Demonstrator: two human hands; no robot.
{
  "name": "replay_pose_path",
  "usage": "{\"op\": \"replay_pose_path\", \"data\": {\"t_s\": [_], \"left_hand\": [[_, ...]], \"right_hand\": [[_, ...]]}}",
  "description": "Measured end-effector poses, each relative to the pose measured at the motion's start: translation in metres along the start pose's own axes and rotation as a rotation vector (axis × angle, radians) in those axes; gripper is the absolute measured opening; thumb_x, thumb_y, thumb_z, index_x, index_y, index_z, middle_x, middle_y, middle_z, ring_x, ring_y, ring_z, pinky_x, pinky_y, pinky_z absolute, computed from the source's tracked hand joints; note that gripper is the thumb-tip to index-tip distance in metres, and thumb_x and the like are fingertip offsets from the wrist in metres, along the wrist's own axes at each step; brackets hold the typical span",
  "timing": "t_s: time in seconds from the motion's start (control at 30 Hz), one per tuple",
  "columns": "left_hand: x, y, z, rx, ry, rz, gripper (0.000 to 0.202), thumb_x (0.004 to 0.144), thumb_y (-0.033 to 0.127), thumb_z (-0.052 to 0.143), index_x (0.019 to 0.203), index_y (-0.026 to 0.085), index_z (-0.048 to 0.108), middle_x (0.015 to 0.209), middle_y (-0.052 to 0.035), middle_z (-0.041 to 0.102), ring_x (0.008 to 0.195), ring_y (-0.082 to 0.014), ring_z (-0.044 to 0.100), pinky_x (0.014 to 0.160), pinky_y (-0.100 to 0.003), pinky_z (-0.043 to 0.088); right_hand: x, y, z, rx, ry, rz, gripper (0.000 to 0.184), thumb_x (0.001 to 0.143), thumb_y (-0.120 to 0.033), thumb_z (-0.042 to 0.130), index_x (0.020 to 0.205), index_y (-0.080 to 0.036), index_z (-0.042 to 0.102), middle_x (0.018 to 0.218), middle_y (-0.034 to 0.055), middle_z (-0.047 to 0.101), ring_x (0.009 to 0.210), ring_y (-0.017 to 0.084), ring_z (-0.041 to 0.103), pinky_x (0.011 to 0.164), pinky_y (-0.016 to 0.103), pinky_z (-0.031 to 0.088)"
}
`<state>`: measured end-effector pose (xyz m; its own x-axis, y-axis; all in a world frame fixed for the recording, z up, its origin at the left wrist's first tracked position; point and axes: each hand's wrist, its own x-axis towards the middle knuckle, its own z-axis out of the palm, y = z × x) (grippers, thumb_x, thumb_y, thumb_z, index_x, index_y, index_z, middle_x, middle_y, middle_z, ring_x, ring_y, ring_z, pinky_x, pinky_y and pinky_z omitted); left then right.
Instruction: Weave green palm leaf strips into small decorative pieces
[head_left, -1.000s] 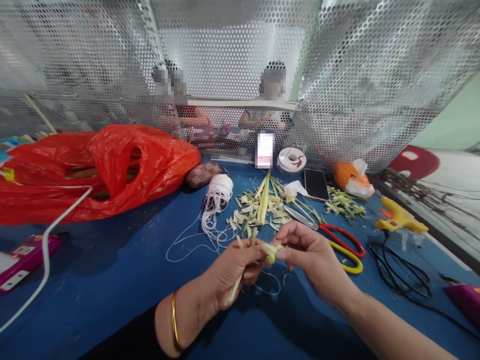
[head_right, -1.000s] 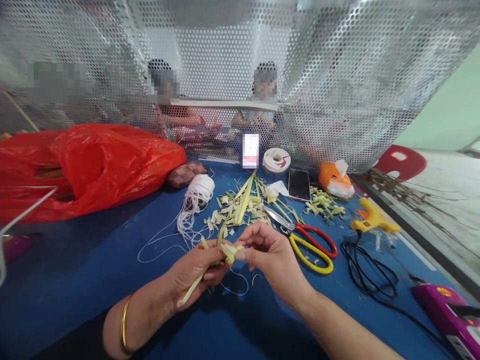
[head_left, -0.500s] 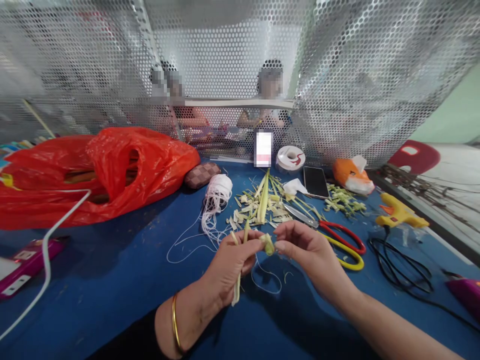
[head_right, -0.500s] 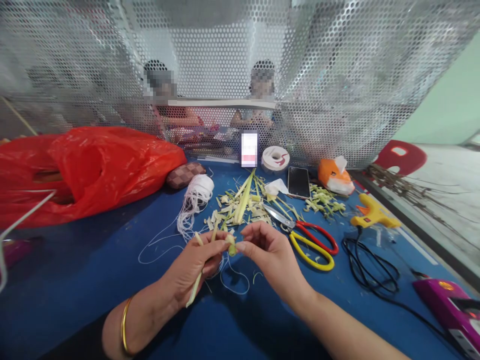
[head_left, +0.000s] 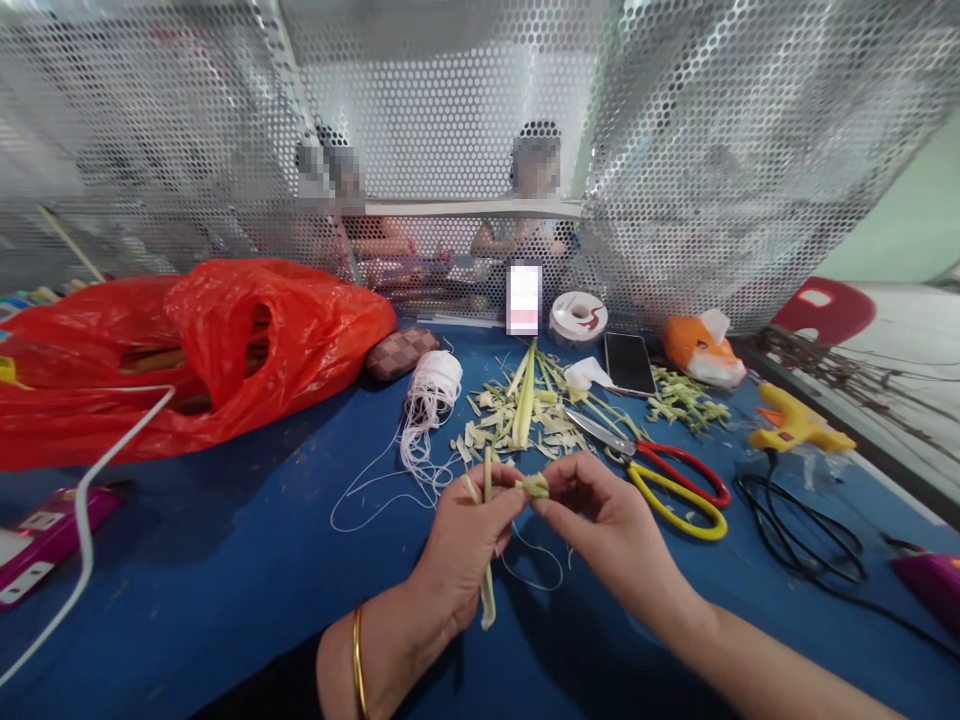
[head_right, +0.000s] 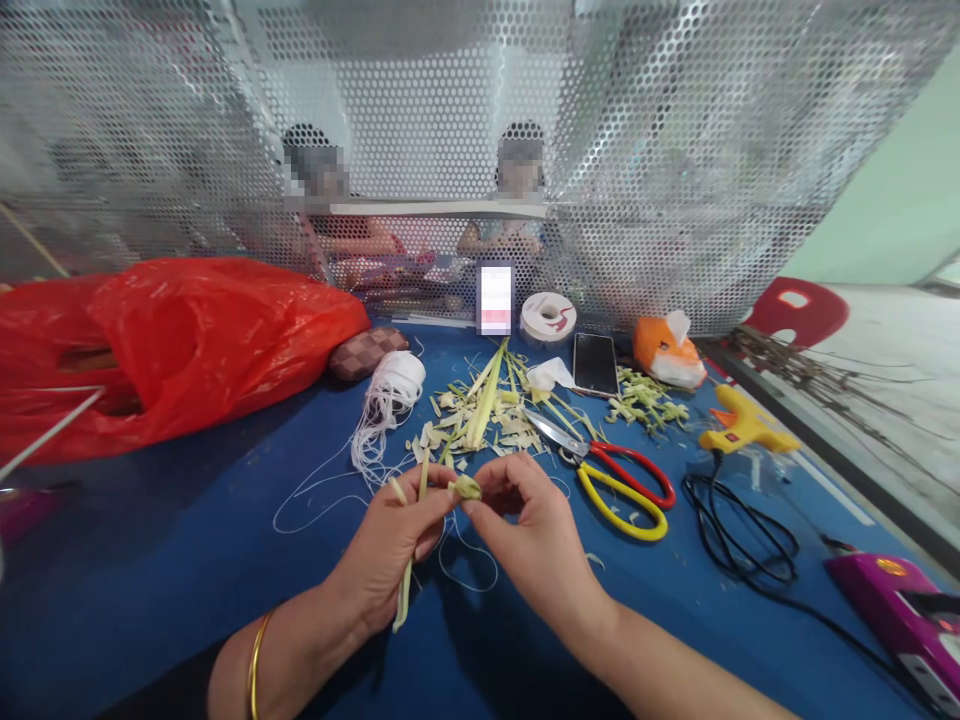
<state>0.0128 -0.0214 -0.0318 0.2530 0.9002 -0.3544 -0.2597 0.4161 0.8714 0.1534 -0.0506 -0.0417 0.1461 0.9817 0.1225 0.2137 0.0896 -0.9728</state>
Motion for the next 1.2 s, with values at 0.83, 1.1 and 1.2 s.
{"op": "replay_pose_path", "data": {"t_s": [0.83, 1.1, 1.2], "left_hand": [[-0.0003, 0.0027, -0.0022, 0.012, 0.025, -0.026, 0.022, 0.056, 0.024, 0.081, 0.069, 0.015, 0.065, 0.049, 0.0075, 0.049, 0.036, -0.0012, 0.031, 0.039, -0.019, 0.020], [-0.0022, 0.0017, 0.0006, 0.091, -0.007, -0.041, 0.027, 0.054, 0.028, 0.085, 0.068, 0.014, 0.067, 0.049, 0.0066, 0.052, 0.035, -0.0012, 0.034, 0.038, -0.018, 0.021], [-0.0036, 0.0035, 0.0016, 0.077, -0.030, -0.086, 0.033, 0.052, 0.030, 0.087, 0.073, 0.014, 0.069, 0.050, 0.0067, 0.054, 0.034, -0.0012, 0.036, 0.037, -0.018, 0.021]], "right_hand": [[-0.0008, -0.0004, -0.0055, -0.220, 0.008, -0.230, 0.015, 0.082, -0.027, 0.066, 0.094, -0.026, 0.074, 0.074, 0.0015, 0.061, 0.066, 0.016, 0.057, 0.062, 0.030, 0.048], [0.0000, 0.0002, -0.0066, -0.203, -0.029, -0.281, 0.017, 0.087, -0.023, 0.061, 0.085, -0.025, 0.077, 0.077, 0.0036, 0.064, 0.070, 0.016, 0.060, 0.063, 0.029, 0.048], [-0.0006, -0.0010, -0.0058, -0.216, 0.001, -0.302, 0.017, 0.087, -0.023, 0.060, 0.083, -0.024, 0.077, 0.072, 0.0031, 0.062, 0.066, 0.016, 0.059, 0.059, 0.028, 0.046]]}}
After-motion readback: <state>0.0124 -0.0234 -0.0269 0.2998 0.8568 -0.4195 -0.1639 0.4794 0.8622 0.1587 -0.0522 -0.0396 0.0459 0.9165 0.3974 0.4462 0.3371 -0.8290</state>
